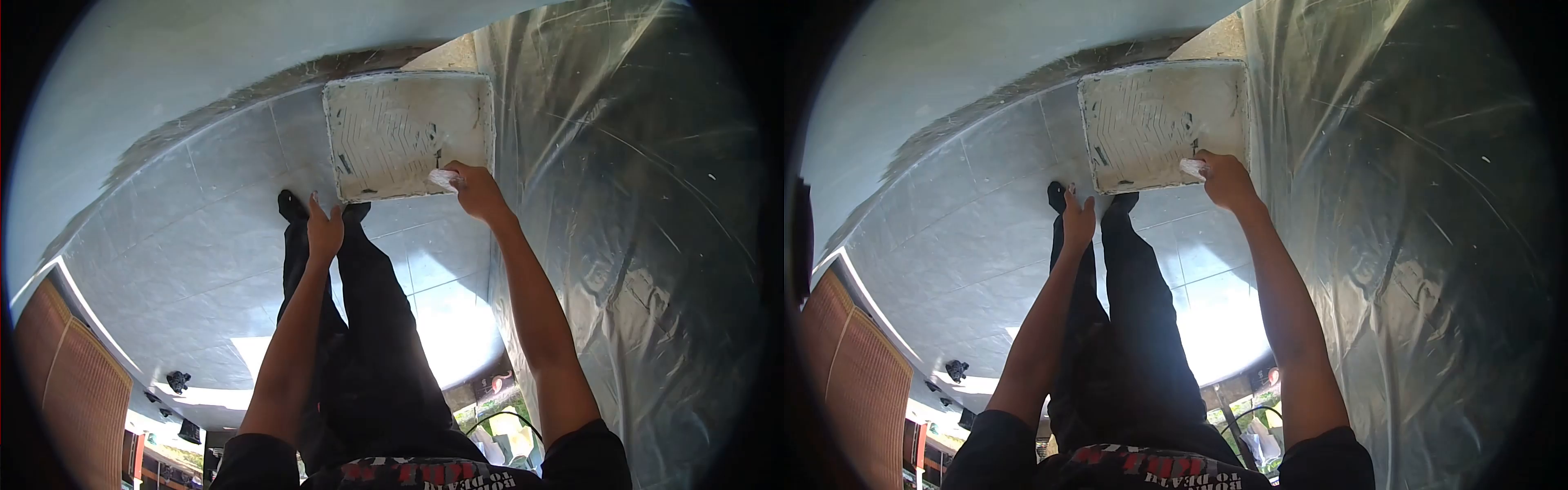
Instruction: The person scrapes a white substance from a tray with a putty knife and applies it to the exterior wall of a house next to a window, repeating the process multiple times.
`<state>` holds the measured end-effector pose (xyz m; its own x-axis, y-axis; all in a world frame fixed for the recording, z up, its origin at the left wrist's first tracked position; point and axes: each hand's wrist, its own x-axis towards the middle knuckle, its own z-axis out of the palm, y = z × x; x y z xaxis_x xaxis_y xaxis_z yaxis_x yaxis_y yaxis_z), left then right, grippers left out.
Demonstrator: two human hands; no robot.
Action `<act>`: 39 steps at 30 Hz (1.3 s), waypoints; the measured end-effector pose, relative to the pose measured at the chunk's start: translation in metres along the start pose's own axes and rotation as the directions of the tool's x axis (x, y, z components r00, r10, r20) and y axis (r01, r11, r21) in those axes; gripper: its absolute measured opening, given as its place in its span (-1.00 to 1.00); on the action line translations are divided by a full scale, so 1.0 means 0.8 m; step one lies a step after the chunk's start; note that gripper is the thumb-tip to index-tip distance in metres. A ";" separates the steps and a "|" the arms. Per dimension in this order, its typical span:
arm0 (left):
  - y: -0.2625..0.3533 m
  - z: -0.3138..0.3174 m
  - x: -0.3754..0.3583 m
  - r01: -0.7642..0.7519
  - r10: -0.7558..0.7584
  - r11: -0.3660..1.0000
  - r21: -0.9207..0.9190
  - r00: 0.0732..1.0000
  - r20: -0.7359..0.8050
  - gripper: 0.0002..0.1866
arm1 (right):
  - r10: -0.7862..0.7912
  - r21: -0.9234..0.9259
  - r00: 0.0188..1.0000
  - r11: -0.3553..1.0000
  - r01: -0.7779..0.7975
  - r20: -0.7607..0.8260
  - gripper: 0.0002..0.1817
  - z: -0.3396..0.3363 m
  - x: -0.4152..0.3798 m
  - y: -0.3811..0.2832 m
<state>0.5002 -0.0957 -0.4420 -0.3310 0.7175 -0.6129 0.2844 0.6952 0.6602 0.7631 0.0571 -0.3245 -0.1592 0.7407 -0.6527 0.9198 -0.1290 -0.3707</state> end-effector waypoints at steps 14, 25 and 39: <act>0.007 0.048 0.042 0.386 -0.238 0.599 -0.702 0.922 0.304 -0.40 | -0.032 -0.489 0.921 0.840 0.235 0.387 -0.56 0.033 0.077 -0.039; 0.012 0.049 0.037 0.408 -0.265 0.470 -0.783 0.911 0.316 -0.39 | -0.087 -0.438 0.901 0.851 0.289 0.425 -0.72 0.057 0.086 -0.052; 0.001 0.048 0.039 0.397 -0.230 0.441 -0.805 0.917 0.326 -0.41 | -0.179 0.003 0.906 0.981 0.193 0.384 -0.63 0.056 0.119 -0.079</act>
<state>0.5245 -0.0708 -0.4773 -0.0754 0.5125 -0.8554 -0.7306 0.5554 0.3971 0.6735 0.1064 -0.3927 -0.4468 0.4410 -0.7784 0.8706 0.0141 -0.4918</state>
